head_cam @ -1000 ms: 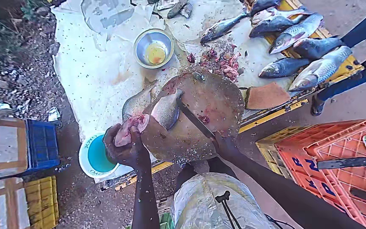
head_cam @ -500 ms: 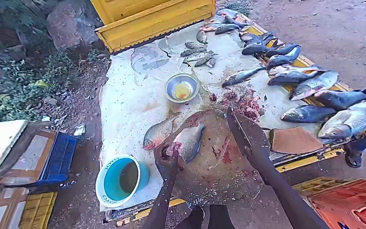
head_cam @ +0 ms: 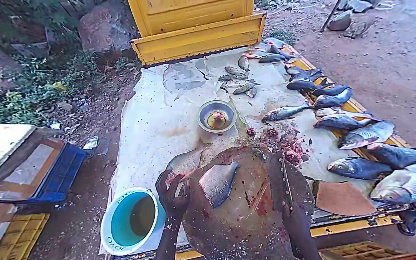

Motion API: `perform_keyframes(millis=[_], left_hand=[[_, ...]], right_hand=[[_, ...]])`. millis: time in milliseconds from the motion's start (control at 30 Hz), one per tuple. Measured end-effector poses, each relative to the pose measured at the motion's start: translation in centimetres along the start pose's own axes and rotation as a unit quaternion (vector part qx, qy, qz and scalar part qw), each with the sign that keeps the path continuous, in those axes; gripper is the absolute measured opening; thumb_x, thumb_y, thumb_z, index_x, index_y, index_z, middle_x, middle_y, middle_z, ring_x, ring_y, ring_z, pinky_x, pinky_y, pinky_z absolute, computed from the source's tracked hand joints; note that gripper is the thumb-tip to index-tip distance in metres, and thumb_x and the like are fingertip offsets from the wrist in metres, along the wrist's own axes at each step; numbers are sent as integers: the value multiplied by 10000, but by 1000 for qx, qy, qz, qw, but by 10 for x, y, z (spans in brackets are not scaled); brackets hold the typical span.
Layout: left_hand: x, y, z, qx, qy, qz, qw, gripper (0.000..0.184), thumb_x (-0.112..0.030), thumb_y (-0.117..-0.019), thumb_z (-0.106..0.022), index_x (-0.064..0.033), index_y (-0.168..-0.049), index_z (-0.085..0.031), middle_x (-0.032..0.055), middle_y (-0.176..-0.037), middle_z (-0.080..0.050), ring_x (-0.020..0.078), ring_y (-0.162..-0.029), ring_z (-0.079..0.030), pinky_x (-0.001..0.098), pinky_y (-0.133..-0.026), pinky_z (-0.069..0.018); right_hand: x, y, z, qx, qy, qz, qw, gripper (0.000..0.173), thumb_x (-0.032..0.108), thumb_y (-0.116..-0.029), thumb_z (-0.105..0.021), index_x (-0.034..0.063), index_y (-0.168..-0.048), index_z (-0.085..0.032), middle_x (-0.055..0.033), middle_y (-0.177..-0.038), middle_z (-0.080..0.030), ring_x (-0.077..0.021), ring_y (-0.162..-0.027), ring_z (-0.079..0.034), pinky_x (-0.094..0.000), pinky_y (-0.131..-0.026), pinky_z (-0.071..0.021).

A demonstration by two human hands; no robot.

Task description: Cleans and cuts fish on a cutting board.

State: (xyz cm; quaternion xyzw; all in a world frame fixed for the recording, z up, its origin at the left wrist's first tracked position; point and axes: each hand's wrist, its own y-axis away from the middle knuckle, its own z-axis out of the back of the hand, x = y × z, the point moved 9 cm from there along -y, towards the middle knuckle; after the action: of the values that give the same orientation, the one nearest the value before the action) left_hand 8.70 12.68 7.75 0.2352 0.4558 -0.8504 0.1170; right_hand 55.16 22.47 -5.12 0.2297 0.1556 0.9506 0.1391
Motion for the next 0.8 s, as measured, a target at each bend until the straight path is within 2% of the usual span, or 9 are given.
perform_keyframes(millis=[67,167,233,333,467,567,633,700,800], left_hand=[[81,29,72,62,-140,156,976,336,-350,-972,-616,-81,-1110,-764,193,-1231,-662,299,-1169,-617,438,-1022,-481],[215,88,112,307,-264,425,810,351,-349,-1024,-597,-65,-1173,-739,232,-1176,-710,426,-1135,-659,658,-960,-483],[252,135,95,459,-283,418,731,439,-359,-1010,-594,-36,-1302,-656,253,-1292,-657,435,-1234,-617,643,-1009,-485],[223,160,68,597,-194,342,700,481,-287,-1047,-579,43,-1397,-555,298,-1387,-575,448,-1319,-537,613,-1093,-408],[198,100,86,397,-177,362,825,411,-361,-1014,-602,-107,-1333,-656,235,-1260,-670,457,-1183,-625,699,-983,-465],[120,74,69,236,-87,323,912,316,-276,-1043,-554,-107,-1261,-710,127,-1111,-732,276,-969,-692,489,-876,-536],[71,97,16,244,66,323,912,397,-282,-1037,-599,-113,-1395,-629,102,-1245,-709,216,-1027,-699,407,-888,-566],[37,143,-40,281,179,393,857,665,-334,-1015,-658,-122,-1586,-391,149,-1532,-523,311,-1373,-536,502,-1139,-428],[19,173,-95,194,174,430,864,757,-324,-952,-716,-130,-1599,-374,132,-1543,-514,278,-1368,-544,479,-1131,-440]], right_hand=[[7,-2,-1,-3,20,5,1000,345,259,-1085,-522,-40,-1243,-593,-261,-974,-696,-435,-939,-701,-607,-850,-542],[19,2,-1,19,59,4,998,388,274,-1102,-471,-28,-1328,-562,-272,-1087,-699,-444,-1044,-693,-604,-916,-529],[23,7,-2,22,63,4,998,424,292,-1112,-438,-32,-1368,-533,-284,-1129,-684,-446,-1080,-680,-605,-943,-520],[20,27,-3,37,70,13,997,439,273,-1117,-426,-68,-1383,-506,-315,-1190,-652,-452,-1133,-654,-603,-993,-491],[18,62,-20,42,91,30,994,474,282,-1117,-411,-89,-1407,-471,-338,-1206,-638,-479,-1162,-634,-618,-1012,-477],[31,61,-20,41,127,24,991,464,285,-1119,-398,-83,-1390,-485,-332,-1225,-635,-478,-1170,-635,-627,-1002,-485],[36,57,-19,45,124,25,991,451,270,-1117,-409,-86,-1385,-483,-330,-1206,-640,-469,-1124,-656,-621,-972,-502],[41,60,-20,58,109,29,992,454,286,-1128,-376,-60,-1411,-454,-299,-1138,-655,-424,-963,-712,-589,-859,-572],[88,78,-19,37,57,74,995,428,309,-1142,-290,-8,-1396,-425,-244,-955,-668,-378,-781,-720,-563,-715,-601]])
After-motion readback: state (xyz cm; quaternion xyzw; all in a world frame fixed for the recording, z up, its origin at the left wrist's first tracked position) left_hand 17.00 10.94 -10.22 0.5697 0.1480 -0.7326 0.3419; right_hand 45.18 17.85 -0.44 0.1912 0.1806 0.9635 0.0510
